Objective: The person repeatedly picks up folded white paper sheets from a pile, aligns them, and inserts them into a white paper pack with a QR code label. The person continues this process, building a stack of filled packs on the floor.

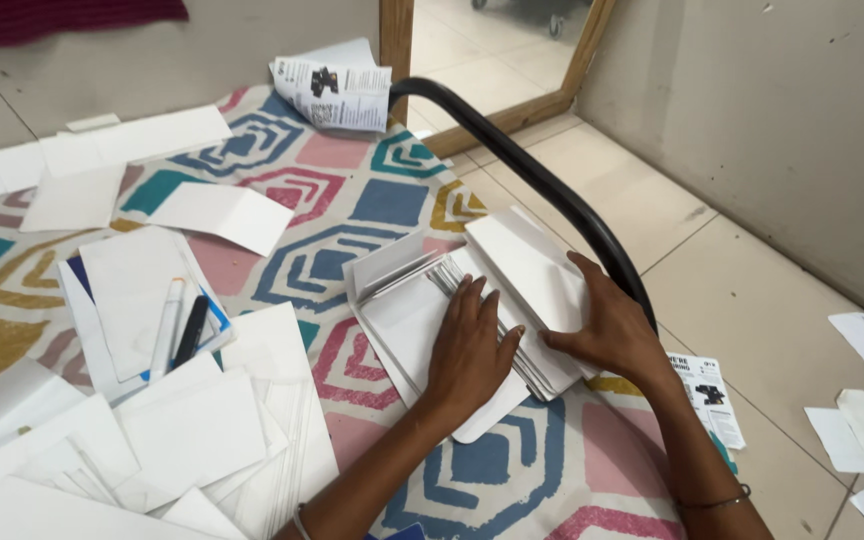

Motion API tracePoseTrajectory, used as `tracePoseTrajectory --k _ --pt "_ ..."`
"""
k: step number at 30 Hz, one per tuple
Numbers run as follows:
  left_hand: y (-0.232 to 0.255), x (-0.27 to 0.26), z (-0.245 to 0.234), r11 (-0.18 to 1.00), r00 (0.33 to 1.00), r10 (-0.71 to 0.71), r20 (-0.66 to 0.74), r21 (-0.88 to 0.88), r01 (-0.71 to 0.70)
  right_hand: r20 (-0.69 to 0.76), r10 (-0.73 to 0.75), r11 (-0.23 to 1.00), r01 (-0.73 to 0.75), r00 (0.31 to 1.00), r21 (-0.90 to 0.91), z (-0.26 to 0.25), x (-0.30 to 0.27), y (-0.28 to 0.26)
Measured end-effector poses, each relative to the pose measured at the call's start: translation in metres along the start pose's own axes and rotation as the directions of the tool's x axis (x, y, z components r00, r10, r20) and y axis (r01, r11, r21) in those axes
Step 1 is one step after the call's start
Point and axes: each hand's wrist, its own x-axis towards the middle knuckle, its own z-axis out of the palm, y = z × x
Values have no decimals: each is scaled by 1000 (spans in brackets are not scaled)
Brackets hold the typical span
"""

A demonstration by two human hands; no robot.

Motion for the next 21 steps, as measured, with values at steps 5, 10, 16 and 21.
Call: tracePoseTrajectory --k 5,10,16,21 --pt "-4 4 -8 995 985 -80 155 77 69 -3 -7 1000 7 1000 -22 10 1 6" --pt "-6 4 -8 996 987 -79 137 58 71 44 15 998 -11 999 -69 18 7 15" --pt "-8 4 -4 994 987 -81 141 86 70 80 52 993 -43 995 -108 25 15 27" --pt "-10 3 -1 993 988 -86 128 89 75 67 56 991 -47 996 -127 33 17 30"
